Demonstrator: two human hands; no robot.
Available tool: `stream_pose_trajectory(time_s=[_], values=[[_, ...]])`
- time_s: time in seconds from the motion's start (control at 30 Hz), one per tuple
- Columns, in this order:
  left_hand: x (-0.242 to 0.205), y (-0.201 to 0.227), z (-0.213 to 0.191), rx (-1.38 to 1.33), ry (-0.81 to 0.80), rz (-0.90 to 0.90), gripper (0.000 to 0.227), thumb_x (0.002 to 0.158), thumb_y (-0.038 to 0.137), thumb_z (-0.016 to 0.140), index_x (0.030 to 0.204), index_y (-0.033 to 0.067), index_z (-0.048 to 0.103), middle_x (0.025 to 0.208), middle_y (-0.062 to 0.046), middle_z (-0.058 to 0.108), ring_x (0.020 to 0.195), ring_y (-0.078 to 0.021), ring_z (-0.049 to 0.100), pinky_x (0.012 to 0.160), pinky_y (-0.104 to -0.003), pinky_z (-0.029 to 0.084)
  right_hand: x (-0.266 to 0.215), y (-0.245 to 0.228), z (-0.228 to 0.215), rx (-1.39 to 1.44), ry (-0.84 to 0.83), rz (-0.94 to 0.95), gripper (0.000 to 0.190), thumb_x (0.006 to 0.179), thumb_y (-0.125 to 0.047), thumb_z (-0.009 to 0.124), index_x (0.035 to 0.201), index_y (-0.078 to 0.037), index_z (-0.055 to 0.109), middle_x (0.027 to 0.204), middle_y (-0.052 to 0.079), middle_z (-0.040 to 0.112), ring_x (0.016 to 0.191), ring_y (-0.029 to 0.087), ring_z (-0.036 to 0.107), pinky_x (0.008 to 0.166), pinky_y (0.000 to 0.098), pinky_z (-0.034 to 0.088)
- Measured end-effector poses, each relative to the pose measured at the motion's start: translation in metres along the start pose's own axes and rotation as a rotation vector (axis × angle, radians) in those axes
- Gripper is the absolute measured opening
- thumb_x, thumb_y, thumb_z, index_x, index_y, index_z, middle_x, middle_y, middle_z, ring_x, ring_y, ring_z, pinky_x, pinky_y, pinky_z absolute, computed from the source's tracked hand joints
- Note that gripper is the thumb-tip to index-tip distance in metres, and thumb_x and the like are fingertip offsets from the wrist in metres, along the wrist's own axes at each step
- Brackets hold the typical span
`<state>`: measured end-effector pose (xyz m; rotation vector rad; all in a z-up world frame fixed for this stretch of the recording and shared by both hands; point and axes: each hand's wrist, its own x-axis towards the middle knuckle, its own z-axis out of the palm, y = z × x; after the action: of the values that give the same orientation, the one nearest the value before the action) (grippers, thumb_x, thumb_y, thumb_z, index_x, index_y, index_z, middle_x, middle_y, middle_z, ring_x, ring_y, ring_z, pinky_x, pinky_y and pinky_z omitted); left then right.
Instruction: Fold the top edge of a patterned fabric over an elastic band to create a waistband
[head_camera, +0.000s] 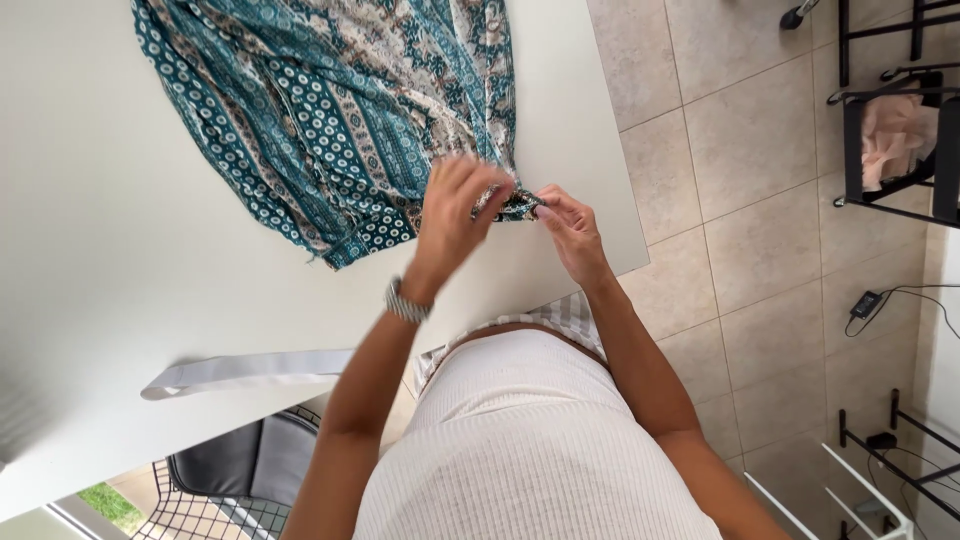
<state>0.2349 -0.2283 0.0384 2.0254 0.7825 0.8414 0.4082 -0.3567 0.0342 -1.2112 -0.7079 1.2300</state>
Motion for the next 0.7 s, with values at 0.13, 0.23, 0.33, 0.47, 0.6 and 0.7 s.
stream_pose_trajectory(time_s=[0.13, 0.23, 0.33, 0.47, 0.6, 0.7], values=[[-0.037, 0.016, 0.015, 0.041, 0.156, 0.124, 0.020, 0.097, 0.007, 0.084, 0.115, 0.0159, 0.081, 0.109, -0.003, 0.076, 0.098, -0.0238, 0.071, 0.083, -0.035, 0.056, 0.002, -0.002, 0.003, 0.039, -0.011, 0.024, 0.018, 0.113, -0.007, 0.059, 0.107, 0.006, 0.071, 0.103, 0.012, 0.057, 0.108, 0.018, 0.054, 0.103, 0.0356, 0.046], [-0.031, 0.026, 0.012, 0.171, 0.174, 0.140, 0.027, 0.098, 0.011, 0.084, 0.124, 0.0147, 0.078, 0.118, -0.003, 0.075, 0.106, -0.0243, 0.071, 0.091, -0.036, 0.057, 0.002, 0.000, 0.003, 0.070, -0.018, 0.037, 0.020, 0.114, -0.008, 0.058, 0.108, 0.006, 0.071, 0.103, 0.012, 0.058, 0.107, 0.018, 0.055, 0.101, 0.0340, 0.046], [-0.031, 0.021, 0.014, 0.255, 0.193, 0.159, 0.028, 0.098, 0.013, 0.084, 0.125, 0.0147, 0.078, 0.117, -0.002, 0.076, 0.105, -0.0226, 0.071, 0.094, -0.036, 0.056, 0.004, 0.010, -0.004, 0.094, -0.022, 0.063, 0.020, 0.114, -0.009, 0.059, 0.110, 0.006, 0.071, 0.102, 0.014, 0.060, 0.106, 0.020, 0.056, 0.099, 0.0360, 0.049], [-0.031, 0.019, 0.012, 0.201, 0.197, 0.148, 0.016, 0.101, 0.010, 0.079, 0.116, 0.0159, 0.081, 0.108, -0.001, 0.078, 0.098, -0.0224, 0.072, 0.089, -0.035, 0.057, 0.005, 0.015, -0.011, 0.076, -0.002, 0.083, 0.019, 0.114, -0.011, 0.059, 0.111, 0.004, 0.071, 0.103, 0.010, 0.061, 0.103, 0.015, 0.055, 0.096, 0.0317, 0.048], [-0.027, 0.023, -0.002, 0.207, 0.215, 0.125, 0.020, 0.100, 0.000, 0.076, 0.113, 0.0151, 0.081, 0.109, -0.002, 0.078, 0.097, -0.0244, 0.072, 0.089, -0.036, 0.057, 0.007, 0.010, -0.008, -0.001, -0.016, 0.086, 0.019, 0.114, -0.011, 0.059, 0.108, 0.002, 0.071, 0.099, 0.007, 0.058, 0.099, 0.013, 0.052, 0.093, 0.0289, 0.045], [-0.037, 0.024, -0.003, 0.206, 0.218, 0.071, 0.025, 0.099, -0.006, 0.075, 0.115, 0.0120, 0.080, 0.110, -0.005, 0.076, 0.098, -0.0260, 0.072, 0.088, -0.038, 0.058, 0.008, 0.005, -0.008, -0.048, -0.041, 0.101, 0.017, 0.114, -0.010, 0.060, 0.107, 0.001, 0.071, 0.096, 0.008, 0.058, 0.098, 0.014, 0.051, 0.092, 0.0293, 0.044]])
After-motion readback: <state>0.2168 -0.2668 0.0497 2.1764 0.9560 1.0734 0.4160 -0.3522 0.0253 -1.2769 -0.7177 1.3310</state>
